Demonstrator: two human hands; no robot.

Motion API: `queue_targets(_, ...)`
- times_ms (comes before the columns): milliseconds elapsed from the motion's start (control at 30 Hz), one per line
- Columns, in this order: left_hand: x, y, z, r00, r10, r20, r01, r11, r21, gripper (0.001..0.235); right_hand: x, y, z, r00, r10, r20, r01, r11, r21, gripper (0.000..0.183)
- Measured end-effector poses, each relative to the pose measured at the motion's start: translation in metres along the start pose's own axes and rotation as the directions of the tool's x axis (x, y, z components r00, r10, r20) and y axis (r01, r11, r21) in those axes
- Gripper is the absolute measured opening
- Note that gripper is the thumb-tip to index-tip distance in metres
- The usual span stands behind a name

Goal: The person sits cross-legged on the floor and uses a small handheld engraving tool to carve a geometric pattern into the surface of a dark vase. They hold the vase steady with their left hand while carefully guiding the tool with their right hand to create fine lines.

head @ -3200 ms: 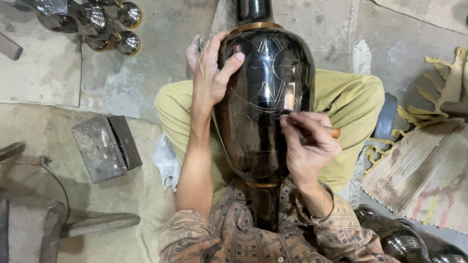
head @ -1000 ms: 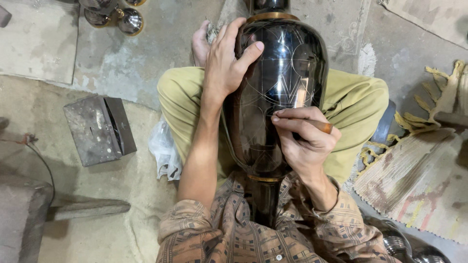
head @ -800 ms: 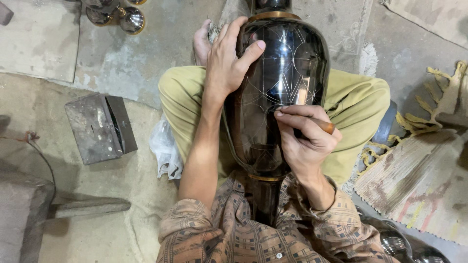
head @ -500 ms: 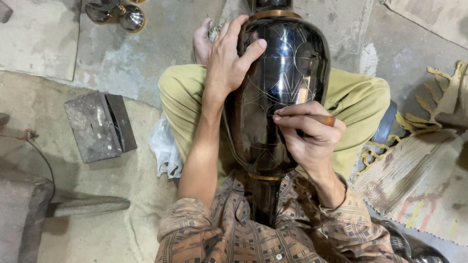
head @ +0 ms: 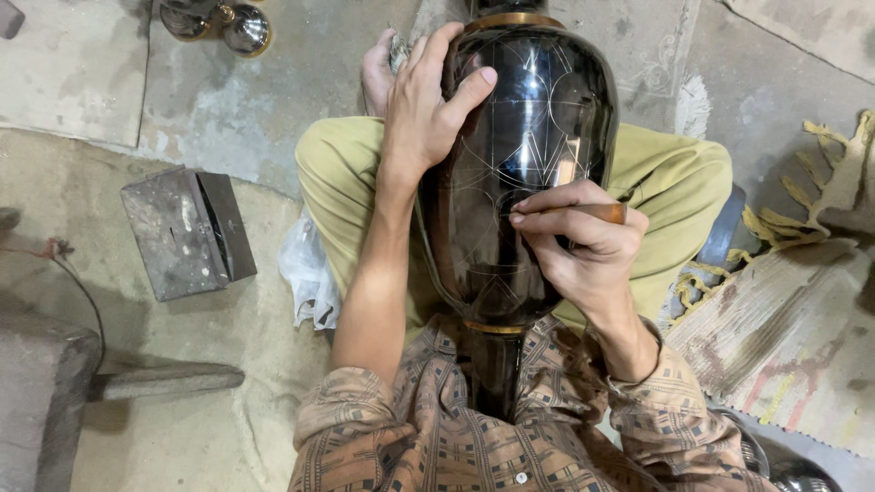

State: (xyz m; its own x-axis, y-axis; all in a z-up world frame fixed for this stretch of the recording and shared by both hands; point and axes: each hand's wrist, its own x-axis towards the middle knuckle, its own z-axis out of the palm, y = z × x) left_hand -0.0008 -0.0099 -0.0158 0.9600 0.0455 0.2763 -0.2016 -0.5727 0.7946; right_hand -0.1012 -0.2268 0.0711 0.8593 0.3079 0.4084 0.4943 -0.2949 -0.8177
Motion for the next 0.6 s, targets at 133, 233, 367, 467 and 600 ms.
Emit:
queue_targets(133, 0.002, 0.001, 0.0, 0.998, -0.051, 0.038, 0.054, 0.997, -0.06, 0.077, 0.002, 0.004, -0.002, 0.999, -0.019, 0.041, 0.017, 0.998, 0.053, 0.019)
queue_targets(233, 0.001, 0.003, -0.001, 0.998, -0.041, 0.038, 0.044, 0.997, -0.068, 0.078, 0.005, 0.008, -0.011, 0.993, -0.051, 0.105, 0.041, 0.995, 0.094, 0.02)
queue_targets(367, 0.0, 0.005, -0.002, 0.999, -0.026, 0.027, 0.028, 0.998, -0.064, 0.077, 0.007, 0.01, -0.013, 0.99, -0.073, 0.121, 0.06, 0.993, 0.104, 0.021)
queue_targets(467, 0.0, 0.008, -0.006, 1.0, -0.012, 0.02, 0.012, 1.0, 0.021, 0.074, 0.007, 0.009, -0.01, 0.992, -0.083, 0.1, 0.074, 0.994, 0.085, 0.02)
queue_targets(600, 0.0, 0.013, -0.008, 1.0, 0.017, 0.018, -0.018, 0.998, 0.057, 0.073, 0.007, 0.01, -0.017, 0.985, -0.049, 0.163, 0.028, 0.991, 0.127, 0.021)
